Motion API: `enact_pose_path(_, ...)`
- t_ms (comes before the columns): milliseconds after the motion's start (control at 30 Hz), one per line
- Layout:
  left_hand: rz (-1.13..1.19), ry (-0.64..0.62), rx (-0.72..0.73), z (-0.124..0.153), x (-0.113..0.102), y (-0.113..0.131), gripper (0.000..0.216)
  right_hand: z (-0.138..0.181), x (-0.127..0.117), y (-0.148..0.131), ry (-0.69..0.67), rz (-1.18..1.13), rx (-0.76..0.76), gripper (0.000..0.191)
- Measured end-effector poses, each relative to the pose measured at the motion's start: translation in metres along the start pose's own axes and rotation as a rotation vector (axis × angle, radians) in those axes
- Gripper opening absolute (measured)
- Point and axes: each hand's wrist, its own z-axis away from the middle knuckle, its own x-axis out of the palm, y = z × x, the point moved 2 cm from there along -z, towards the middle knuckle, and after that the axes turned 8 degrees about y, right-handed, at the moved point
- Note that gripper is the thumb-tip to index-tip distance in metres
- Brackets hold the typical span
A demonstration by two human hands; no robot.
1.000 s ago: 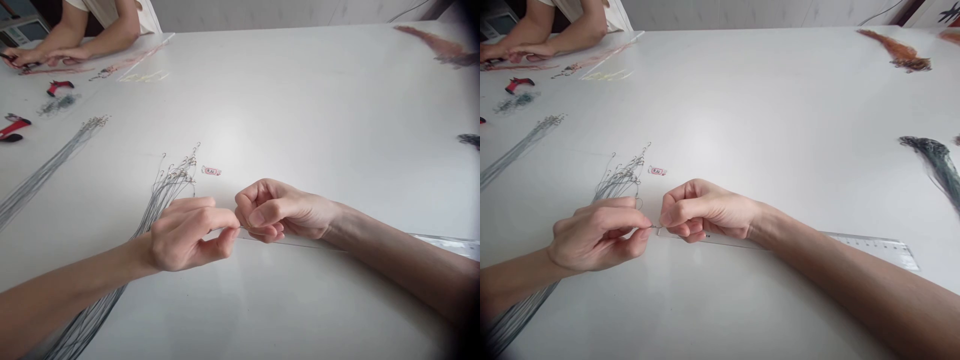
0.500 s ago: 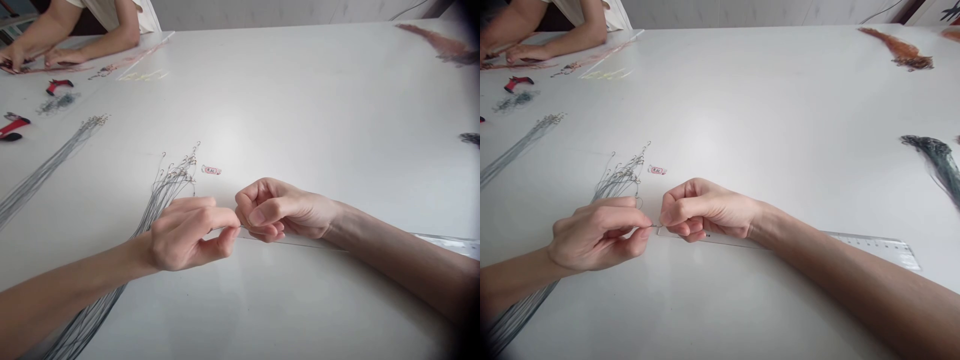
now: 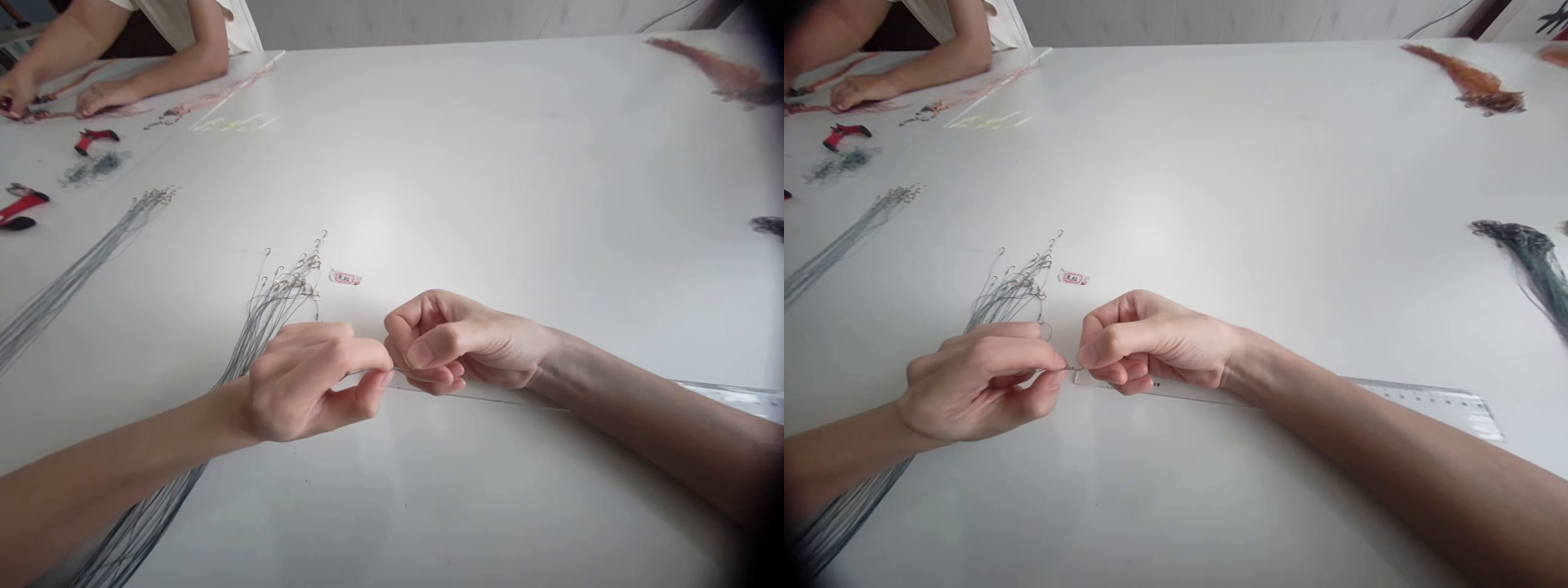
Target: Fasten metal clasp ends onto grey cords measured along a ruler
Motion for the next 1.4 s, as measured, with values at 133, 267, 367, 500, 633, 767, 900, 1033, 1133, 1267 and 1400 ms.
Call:
enact_pose_path(133, -0.006, -0.014, -0.005, 0.0002, -0.0004, -0.0001, 0.017, -0.0004, 0.0004, 0.0004, 0.003, 0.003, 0.004, 0.019)
enact_pose_path(267, -0.014, -0.018, -0.007, 0.0000, -0.0011, 0.0007, 0.017, -0.0007, 0.0002, 0.0005, 0.002, 0.004, 0.004, 0.019)
enact_pose_path(367, -0.019, -0.009, 0.000, -0.0004, -0.0013, 0.0007, 0.017, -0.0005, 0.0000, 0.0004, -0.004, 0.003, 0.000, 0.020)
enact_pose_path(500, -0.025, -0.033, -0.013, -0.0005, -0.0015, 0.0002, 0.017, -0.0001, -0.0005, 0.0005, -0.012, 0.000, 0.002, 0.020)
enact_pose_path(633, -0.038, -0.062, -0.032, -0.0002, -0.0016, 0.0005, 0.018, -0.0003, -0.0008, 0.0008, -0.015, -0.003, 0.001, 0.021)
enact_pose_path(767, -0.029, -0.030, -0.020, 0.0000, -0.0017, 0.0013, 0.018, -0.0007, -0.0008, 0.0008, -0.015, 0.004, 0.004, 0.021)
enact_pose_path(900, -0.045, -0.044, -0.028, 0.0005, -0.0015, 0.0009, 0.020, -0.0004, -0.0005, 0.0003, -0.014, 0.001, 0.004, 0.021)
enact_pose_path(1033, -0.046, -0.051, -0.030, 0.0003, -0.0022, 0.0005, 0.021, 0.0005, -0.0004, 0.0005, -0.008, 0.003, 0.008, 0.020)
enact_pose_path(1133, -0.040, -0.064, -0.032, 0.0001, -0.0022, 0.0005, 0.021, 0.0005, -0.0005, 0.0009, -0.006, 0.005, 0.010, 0.021)
enact_pose_path(1267, -0.048, -0.061, -0.034, 0.0002, -0.0018, 0.0007, 0.021, -0.0002, 0.0000, 0.0008, -0.010, 0.001, 0.008, 0.021)
enact_pose_path(1400, -0.045, -0.031, -0.012, 0.0007, -0.0015, 0.0006, 0.019, -0.0003, -0.0001, 0.0004, -0.013, 0.000, 0.006, 0.021)
